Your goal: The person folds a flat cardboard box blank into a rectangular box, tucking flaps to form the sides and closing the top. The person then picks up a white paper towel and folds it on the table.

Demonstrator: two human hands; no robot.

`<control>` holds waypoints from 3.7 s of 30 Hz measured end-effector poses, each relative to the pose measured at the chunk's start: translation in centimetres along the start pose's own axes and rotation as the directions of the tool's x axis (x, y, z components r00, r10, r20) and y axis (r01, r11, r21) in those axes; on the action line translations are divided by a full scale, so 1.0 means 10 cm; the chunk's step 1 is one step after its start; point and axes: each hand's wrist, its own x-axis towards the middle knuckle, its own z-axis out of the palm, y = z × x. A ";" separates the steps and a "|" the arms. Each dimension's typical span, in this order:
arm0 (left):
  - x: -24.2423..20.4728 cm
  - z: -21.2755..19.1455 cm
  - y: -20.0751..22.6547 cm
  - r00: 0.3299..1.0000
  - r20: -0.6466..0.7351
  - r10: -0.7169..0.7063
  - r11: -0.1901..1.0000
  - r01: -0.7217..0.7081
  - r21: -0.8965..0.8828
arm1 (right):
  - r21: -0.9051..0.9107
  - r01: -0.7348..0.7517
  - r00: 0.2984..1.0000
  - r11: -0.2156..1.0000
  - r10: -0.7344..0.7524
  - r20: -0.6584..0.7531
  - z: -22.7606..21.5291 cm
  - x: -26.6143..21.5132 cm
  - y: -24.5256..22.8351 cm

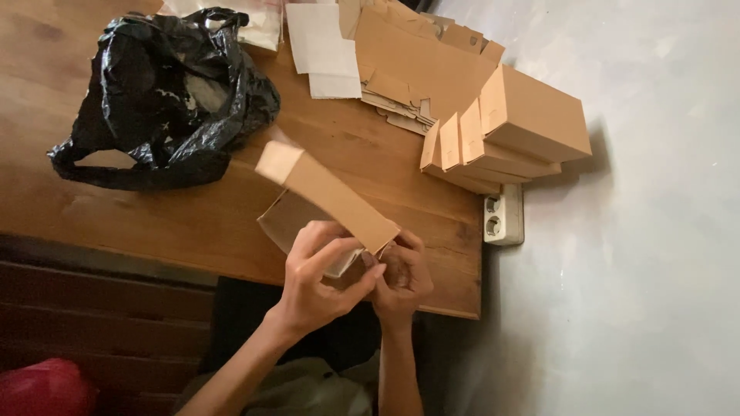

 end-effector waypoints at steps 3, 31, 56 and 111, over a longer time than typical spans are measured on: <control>-0.06 0.08 -0.12 0.999 -0.014 0.041 0.999 -0.042 -0.032 | -0.121 0.005 1.000 0.993 -0.007 -0.017 0.04 0.02 -0.12; 0.17 -0.53 -0.47 0.971 -0.236 0.047 0.977 0.004 0.213 | 0.052 -0.266 0.947 0.963 0.271 -0.175 -0.02 -0.04 0.07; -0.20 -0.38 -0.25 0.963 -0.007 0.271 0.899 -0.250 0.359 | -0.116 -0.004 0.992 0.993 0.019 0.129 0.27 0.17 -0.59; -0.25 0.06 -0.23 0.982 -0.021 0.189 0.932 -0.173 0.318 | 0.070 -0.130 0.989 0.989 0.125 0.074 0.06 0.13 -0.21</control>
